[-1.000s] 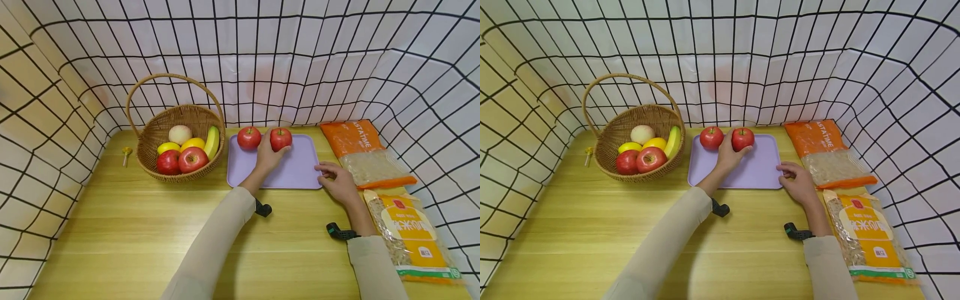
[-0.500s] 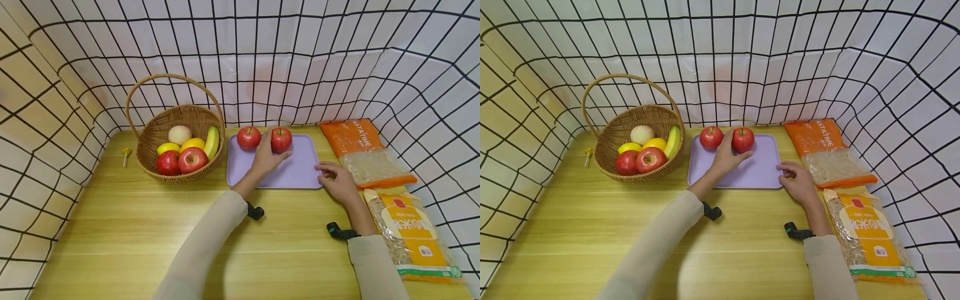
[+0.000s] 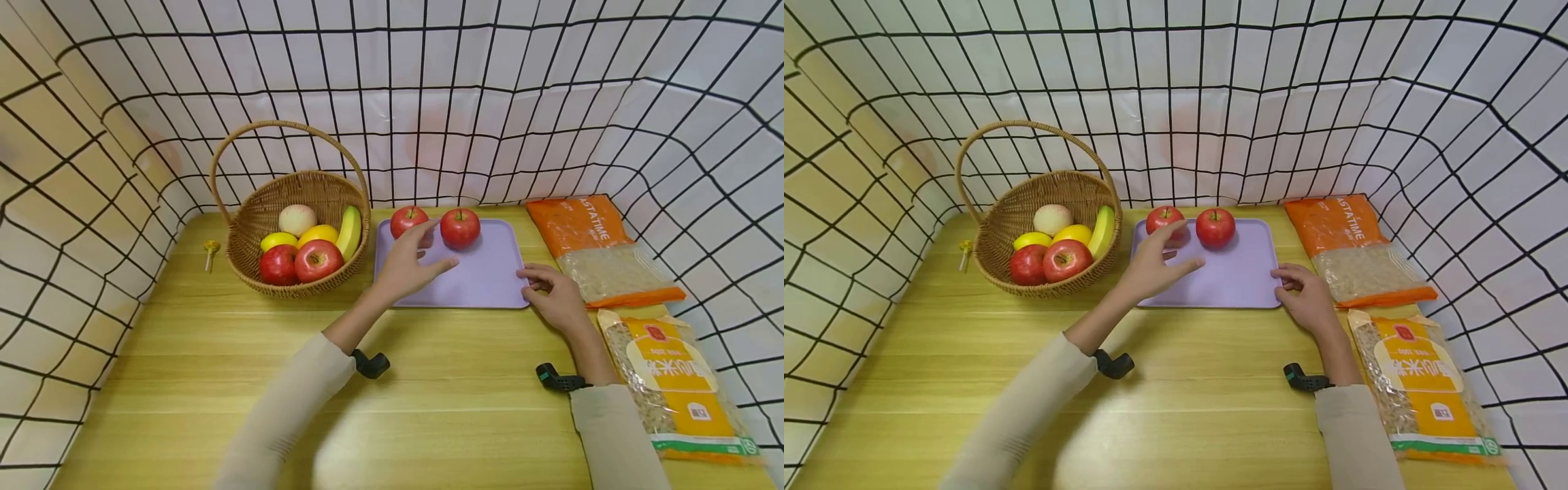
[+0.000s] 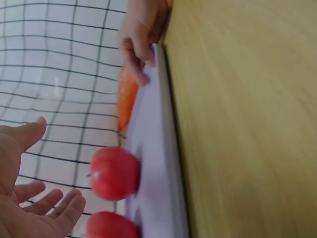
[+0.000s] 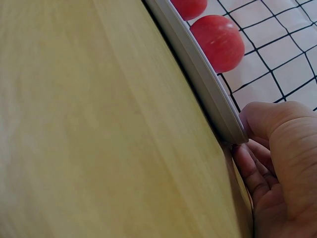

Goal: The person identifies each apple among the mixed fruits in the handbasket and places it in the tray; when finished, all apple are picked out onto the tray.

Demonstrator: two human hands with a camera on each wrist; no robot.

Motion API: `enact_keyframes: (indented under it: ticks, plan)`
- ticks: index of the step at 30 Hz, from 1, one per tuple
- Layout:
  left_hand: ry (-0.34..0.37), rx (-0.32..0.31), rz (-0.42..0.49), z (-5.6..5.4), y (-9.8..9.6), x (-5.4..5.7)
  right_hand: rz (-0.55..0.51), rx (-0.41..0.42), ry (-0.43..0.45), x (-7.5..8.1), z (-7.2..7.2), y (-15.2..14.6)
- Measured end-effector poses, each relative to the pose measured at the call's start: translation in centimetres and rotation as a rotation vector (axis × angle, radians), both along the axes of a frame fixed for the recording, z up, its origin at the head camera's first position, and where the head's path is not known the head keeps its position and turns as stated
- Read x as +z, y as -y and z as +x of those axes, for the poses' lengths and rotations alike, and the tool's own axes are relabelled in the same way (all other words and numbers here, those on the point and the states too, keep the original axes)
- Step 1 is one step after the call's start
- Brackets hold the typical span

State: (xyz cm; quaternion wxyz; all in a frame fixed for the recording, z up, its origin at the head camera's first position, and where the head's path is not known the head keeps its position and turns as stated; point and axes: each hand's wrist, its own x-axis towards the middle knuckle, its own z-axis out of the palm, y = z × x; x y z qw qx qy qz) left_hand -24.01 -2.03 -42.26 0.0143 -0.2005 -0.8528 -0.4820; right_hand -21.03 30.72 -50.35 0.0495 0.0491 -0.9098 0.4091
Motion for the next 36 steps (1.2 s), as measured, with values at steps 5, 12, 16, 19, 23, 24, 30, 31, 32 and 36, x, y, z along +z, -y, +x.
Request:
enact_keyframes:
  ticks: [5,12,16,19,23,24,30,31,32,36]
  plan:
    - [-0.081,-0.012,0.035,1.9,2.7,1.2,0.019,-0.003,0.001,0.1,0.1,0.0]
    - [-0.223,0.058,-0.019,3.9,6.9,3.0,0.022,-0.002,-0.005,0.1,0.1,0.0]
    - [-0.3,0.112,-0.053,4.7,9.5,3.8,0.021,-0.002,-0.009,0.1,0.1,0.0]
    - [-0.341,0.144,-0.045,5.0,11.3,4.0,0.012,0.001,-0.016,0.0,0.1,0.0]
    - [-0.368,0.186,-0.032,5.3,13.3,4.1,-0.004,0.002,-0.018,-0.2,0.1,0.0]
    - [-0.368,0.198,-0.031,5.3,13.7,4.1,-0.005,0.001,-0.017,-0.2,0.1,0.0]
    - [-0.36,0.249,-0.059,5.3,15.7,3.9,0.012,-0.008,-0.003,-0.4,0.0,-0.1]
    - [-0.363,0.253,-0.067,5.2,16.0,3.8,0.012,-0.007,0.0,-0.4,-0.1,-0.1]
    - [-0.365,0.256,-0.072,5.2,16.2,3.8,0.017,-0.008,0.003,-0.4,-0.1,0.0]
    - [-0.356,0.256,-0.089,4.9,16.9,3.6,0.025,-0.008,0.005,-0.3,-0.1,-0.1]
